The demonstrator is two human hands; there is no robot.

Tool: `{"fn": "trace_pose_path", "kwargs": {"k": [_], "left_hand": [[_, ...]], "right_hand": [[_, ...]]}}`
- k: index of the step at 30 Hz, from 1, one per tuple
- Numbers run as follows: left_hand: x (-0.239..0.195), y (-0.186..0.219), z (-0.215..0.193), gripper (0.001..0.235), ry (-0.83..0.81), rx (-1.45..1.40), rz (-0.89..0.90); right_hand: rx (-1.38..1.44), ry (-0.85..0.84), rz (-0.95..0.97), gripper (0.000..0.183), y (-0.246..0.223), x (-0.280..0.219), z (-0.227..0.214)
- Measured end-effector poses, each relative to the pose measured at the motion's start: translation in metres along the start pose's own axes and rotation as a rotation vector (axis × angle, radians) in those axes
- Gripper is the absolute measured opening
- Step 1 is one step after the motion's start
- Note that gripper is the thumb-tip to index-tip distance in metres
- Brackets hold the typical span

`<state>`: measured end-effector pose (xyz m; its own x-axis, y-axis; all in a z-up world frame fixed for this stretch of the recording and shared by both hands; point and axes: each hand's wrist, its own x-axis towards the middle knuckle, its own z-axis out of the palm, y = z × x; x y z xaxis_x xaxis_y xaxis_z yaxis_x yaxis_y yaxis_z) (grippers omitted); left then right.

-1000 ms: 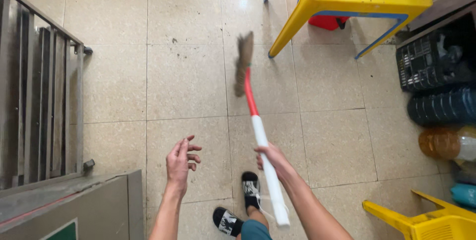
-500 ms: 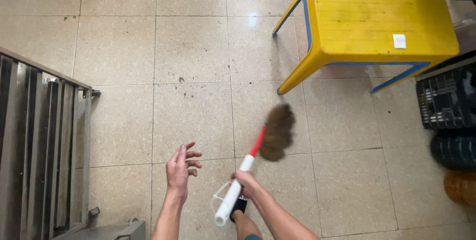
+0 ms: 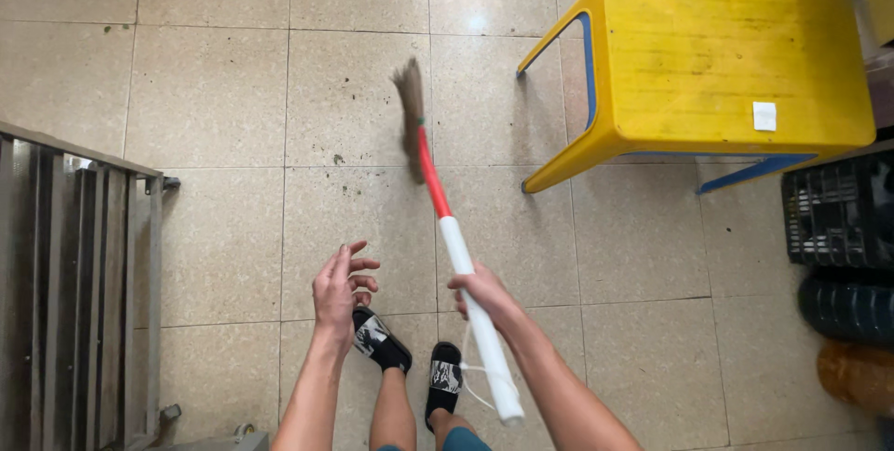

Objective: The person sweeps the tiled floor with a broom and dustpan, then assembles a sandwich by adding sauce, vegetables, and meat to a baguette. The person places the sandwich on a grill and cleans the grill surface.

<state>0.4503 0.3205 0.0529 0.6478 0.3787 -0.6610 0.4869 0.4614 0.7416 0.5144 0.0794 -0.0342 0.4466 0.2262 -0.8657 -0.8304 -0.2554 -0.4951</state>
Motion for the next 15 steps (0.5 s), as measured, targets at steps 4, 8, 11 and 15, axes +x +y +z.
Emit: {"fn": "trace_pose_path", "kwargs": {"k": [4, 8, 11, 15], "left_hand": [[0.033, 0.01, 0.011, 0.04, -0.053, 0.033, 0.024], [0.068, 0.017, 0.0, 0.041, -0.09, 0.087, 0.0], [0.097, 0.017, -0.014, 0.041, -0.111, 0.086, -0.021], [0.13, 0.037, -0.042, 0.042, -0.104, 0.061, -0.012]], "right_hand": [[-0.221, 0.34, -0.079, 0.061, 0.016, 0.009, -0.061], [-0.217, 0.548, -0.066, 0.052, 0.003, 0.118, -0.097], [-0.074, 0.442, 0.064, 0.042, -0.029, 0.221, -0.104], [-0.185, 0.316, 0.191, 0.039, -0.031, 0.262, -0.011]]}}
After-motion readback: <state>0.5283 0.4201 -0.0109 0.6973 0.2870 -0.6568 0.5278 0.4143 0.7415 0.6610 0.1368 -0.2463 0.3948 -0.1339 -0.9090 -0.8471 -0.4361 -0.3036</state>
